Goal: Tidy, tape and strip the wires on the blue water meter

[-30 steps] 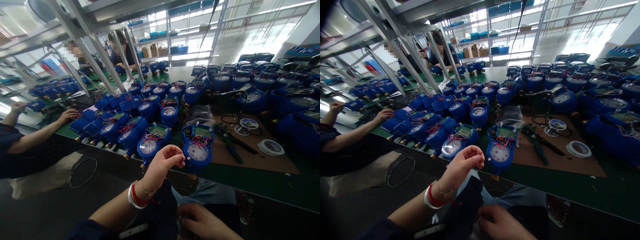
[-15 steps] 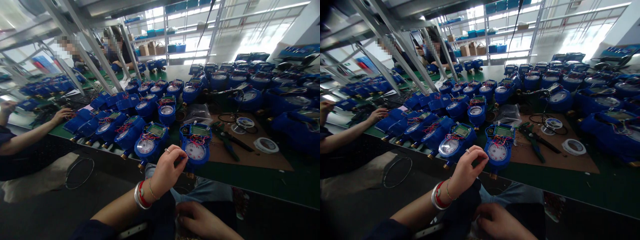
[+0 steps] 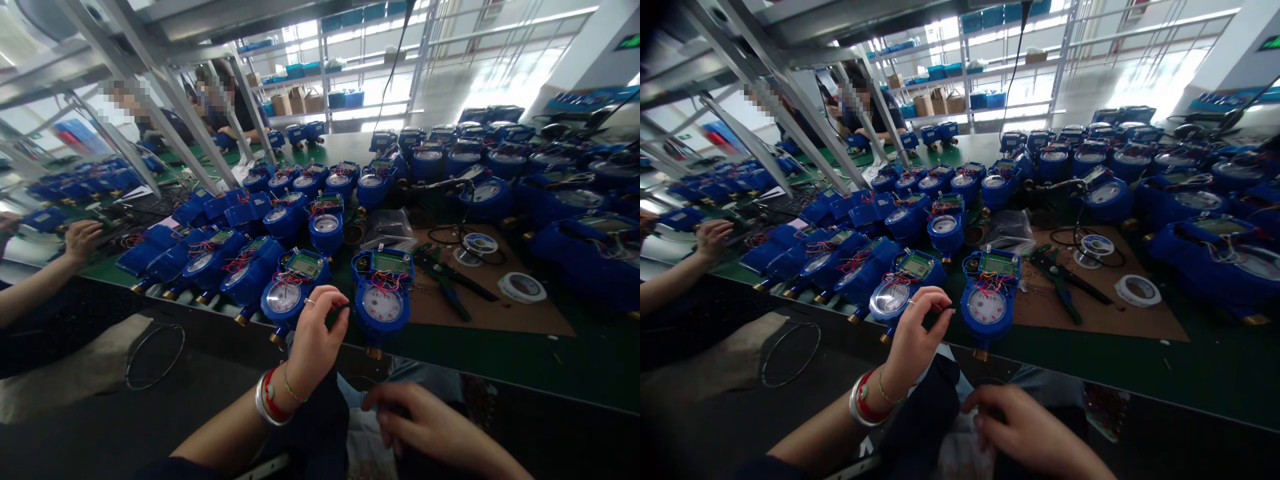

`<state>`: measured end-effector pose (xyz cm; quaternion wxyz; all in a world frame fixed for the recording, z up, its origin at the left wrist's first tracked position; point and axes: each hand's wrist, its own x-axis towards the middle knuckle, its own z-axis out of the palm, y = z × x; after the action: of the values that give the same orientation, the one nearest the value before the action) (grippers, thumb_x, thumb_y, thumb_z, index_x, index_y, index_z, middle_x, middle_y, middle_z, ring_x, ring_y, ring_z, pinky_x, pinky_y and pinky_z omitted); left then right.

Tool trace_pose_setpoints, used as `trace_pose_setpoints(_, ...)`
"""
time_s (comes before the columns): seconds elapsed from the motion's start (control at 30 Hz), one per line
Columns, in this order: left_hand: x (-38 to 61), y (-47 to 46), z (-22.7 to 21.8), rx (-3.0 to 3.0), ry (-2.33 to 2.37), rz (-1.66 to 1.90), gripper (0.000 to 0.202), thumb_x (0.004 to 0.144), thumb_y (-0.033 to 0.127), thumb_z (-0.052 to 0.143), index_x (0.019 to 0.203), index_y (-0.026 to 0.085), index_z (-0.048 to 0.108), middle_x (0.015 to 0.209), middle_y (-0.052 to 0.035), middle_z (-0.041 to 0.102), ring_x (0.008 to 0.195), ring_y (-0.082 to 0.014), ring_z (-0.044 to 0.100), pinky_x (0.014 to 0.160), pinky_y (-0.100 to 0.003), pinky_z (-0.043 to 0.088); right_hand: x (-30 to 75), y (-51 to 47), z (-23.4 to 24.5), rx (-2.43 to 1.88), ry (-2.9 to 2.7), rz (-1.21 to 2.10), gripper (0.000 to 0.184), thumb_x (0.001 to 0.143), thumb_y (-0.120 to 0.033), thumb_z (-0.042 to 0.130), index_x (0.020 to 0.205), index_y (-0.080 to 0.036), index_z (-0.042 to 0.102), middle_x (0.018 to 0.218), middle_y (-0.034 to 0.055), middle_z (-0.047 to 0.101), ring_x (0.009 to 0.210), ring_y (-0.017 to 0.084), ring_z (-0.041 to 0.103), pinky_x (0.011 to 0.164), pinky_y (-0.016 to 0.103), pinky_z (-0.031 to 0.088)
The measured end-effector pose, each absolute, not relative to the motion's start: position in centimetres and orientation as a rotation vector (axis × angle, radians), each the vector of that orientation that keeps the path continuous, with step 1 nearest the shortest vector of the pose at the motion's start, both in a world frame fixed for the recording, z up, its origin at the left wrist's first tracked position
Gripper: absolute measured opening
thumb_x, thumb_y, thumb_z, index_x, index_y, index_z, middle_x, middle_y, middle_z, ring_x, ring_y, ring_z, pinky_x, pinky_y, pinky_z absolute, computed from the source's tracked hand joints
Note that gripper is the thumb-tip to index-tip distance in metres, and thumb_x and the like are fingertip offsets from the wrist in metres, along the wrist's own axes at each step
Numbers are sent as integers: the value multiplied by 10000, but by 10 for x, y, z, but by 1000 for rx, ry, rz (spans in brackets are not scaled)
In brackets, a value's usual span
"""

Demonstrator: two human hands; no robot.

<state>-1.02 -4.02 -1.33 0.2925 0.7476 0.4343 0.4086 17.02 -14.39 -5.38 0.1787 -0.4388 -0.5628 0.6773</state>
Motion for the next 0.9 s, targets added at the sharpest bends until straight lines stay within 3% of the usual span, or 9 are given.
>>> trace_pose_setpoints(0.1,-8,-40,-11,2050,1111,1081,133,885,128,524,971,200,596,1065,-70,568,998,-193,549,896,-323,438,202,-134,-32,-1238,-1527,1789,249,942,-303,478,1063,-149,631,738,36,664,611,143,628,564,221,486)
trace_pose_setpoints(0.2,-3,-40,-6,2108,1049,1051,140,892,143,539,997,200,611,1093,-79,567,1022,-199,550,918,-338,442,226,-120,-15,-1333,-1554,1409,260,963,-365,479,1040,-170,634,741,29,638,628,141,609,585,236,497)
trace_pose_setpoints(0.37,10,-38,1,2224,1005,1025,127,904,176,550,980,202,649,1098,-88,562,1022,-209,546,906,-354,458,234,-93,-1,-1377,-1692,547,187,951,-317,513,1015,-219,659,930,54,631,829,183,617,739,300,506)
trace_pose_setpoints(0.47,17,-37,2,2279,1011,1010,138,907,190,552,987,203,664,1101,-89,565,1019,-214,538,906,-365,459,228,-79,0,-1341,-1770,262,171,938,-284,531,1040,-224,654,1023,72,589,912,205,596,814,341,496)
trace_pose_setpoints(0.57,21,-34,1,2302,1041,980,154,903,179,553,1013,199,659,1105,-88,571,1028,-221,530,923,-376,452,223,-71,-4,-1354,-1776,121,220,904,-294,593,1104,-211,628,1098,93,551,1016,236,566,906,392,477)
trace_pose_setpoints(0.73,27,-29,-2,2307,1090,966,200,887,148,556,1071,194,621,1132,-87,563,1066,-232,523,965,-393,441,220,-59,-10,-1368,-1837,104,327,864,-261,642,1176,-198,569,1431,113,396,1304,286,397,1092,480,355)
trace_pose_setpoints(0.9,30,-26,-2,2320,1110,984,266,871,155,580,1135,188,574,1172,-92,544,1100,-241,506,1003,-417,422,216,-49,-9,-1329,-1798,173,164,885,-196,592,1048,-198,606,1343,92,513,1257,233,474,1081,419,391)
